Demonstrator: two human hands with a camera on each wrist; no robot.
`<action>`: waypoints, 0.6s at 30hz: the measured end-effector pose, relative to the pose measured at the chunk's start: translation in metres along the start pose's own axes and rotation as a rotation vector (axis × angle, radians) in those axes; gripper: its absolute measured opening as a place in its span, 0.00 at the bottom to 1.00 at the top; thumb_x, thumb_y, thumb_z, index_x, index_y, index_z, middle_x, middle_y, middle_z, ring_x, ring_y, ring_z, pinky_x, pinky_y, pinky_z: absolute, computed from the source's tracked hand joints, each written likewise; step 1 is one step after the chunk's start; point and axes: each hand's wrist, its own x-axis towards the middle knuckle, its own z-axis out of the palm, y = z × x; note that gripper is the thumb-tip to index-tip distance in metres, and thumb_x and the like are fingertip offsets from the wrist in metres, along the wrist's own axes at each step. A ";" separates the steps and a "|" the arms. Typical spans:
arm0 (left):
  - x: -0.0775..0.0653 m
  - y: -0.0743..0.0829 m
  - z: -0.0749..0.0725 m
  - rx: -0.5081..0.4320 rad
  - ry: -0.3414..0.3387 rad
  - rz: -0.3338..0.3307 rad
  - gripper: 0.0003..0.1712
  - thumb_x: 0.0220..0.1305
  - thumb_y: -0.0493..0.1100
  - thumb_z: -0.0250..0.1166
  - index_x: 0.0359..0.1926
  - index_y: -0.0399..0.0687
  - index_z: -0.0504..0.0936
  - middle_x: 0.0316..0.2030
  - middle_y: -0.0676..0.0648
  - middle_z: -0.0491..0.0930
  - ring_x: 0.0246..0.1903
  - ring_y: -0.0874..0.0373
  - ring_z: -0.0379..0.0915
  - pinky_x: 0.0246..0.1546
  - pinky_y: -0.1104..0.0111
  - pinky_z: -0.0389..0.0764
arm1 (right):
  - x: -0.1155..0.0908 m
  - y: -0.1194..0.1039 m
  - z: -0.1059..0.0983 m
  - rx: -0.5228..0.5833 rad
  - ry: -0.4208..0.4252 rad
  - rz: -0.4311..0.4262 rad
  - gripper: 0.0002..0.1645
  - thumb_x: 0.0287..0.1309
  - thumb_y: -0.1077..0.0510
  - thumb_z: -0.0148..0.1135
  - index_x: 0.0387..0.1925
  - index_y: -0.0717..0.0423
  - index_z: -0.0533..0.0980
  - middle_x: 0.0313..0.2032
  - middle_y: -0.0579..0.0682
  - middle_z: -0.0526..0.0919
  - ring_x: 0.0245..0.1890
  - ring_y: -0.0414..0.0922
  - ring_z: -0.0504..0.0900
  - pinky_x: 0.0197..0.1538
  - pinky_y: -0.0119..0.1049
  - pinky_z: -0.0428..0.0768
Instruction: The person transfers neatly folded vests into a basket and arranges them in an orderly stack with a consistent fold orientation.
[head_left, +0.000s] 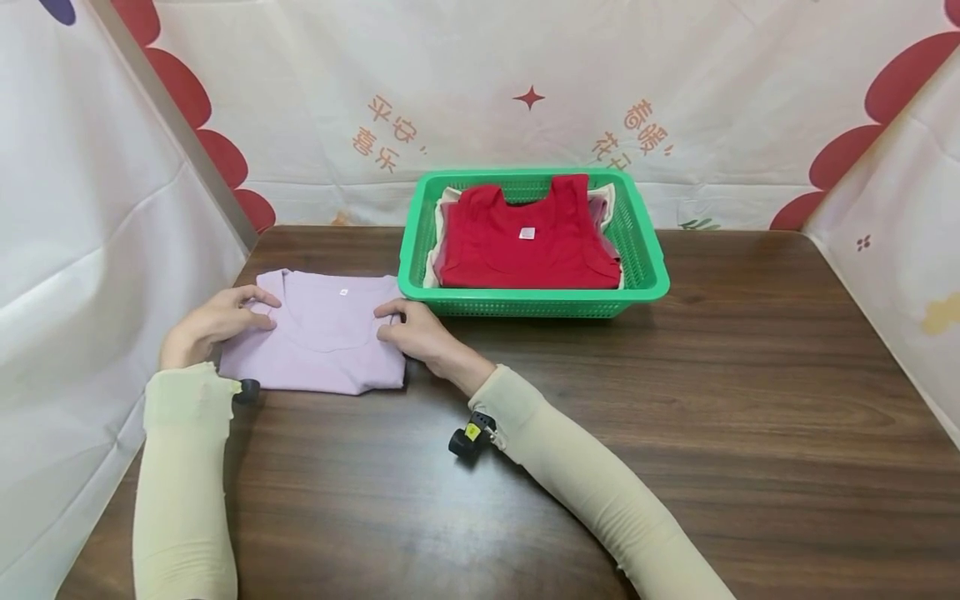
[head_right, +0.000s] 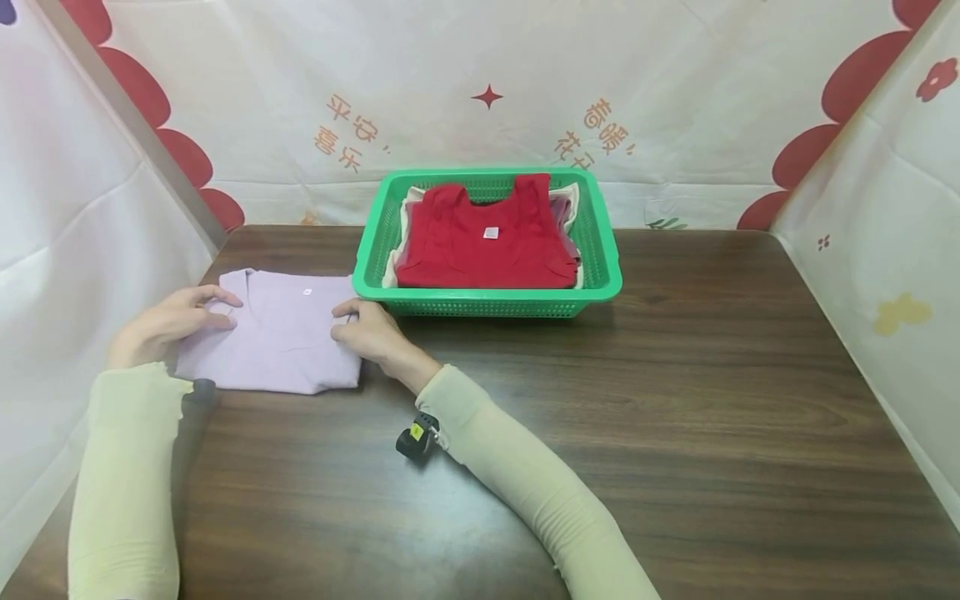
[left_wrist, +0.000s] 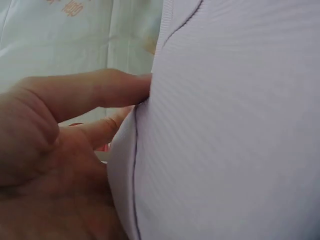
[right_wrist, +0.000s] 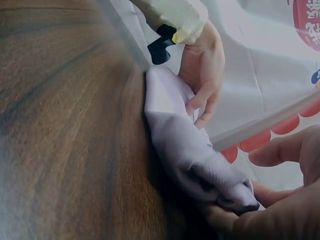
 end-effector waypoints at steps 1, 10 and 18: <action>0.000 0.001 0.000 0.001 -0.005 -0.004 0.29 0.69 0.39 0.62 0.67 0.33 0.67 0.77 0.27 0.47 0.72 0.33 0.43 0.68 0.40 0.52 | 0.000 0.000 0.000 0.009 -0.011 0.002 0.24 0.61 0.67 0.61 0.59 0.63 0.79 0.62 0.60 0.77 0.58 0.47 0.69 0.56 0.33 0.70; -0.002 0.001 0.001 -0.054 -0.011 -0.002 0.32 0.69 0.38 0.64 0.69 0.35 0.65 0.78 0.29 0.44 0.72 0.34 0.41 0.68 0.41 0.52 | 0.002 0.003 0.000 0.167 -0.102 0.024 0.25 0.61 0.69 0.60 0.60 0.65 0.78 0.50 0.61 0.77 0.35 0.40 0.74 0.38 0.28 0.78; -0.004 -0.002 -0.001 -0.033 -0.007 0.012 0.32 0.68 0.39 0.66 0.69 0.34 0.70 0.77 0.28 0.50 0.73 0.35 0.44 0.70 0.41 0.51 | 0.001 0.006 0.004 0.030 -0.170 -0.006 0.30 0.60 0.73 0.54 0.64 0.60 0.79 0.60 0.58 0.78 0.38 0.41 0.78 0.36 0.29 0.82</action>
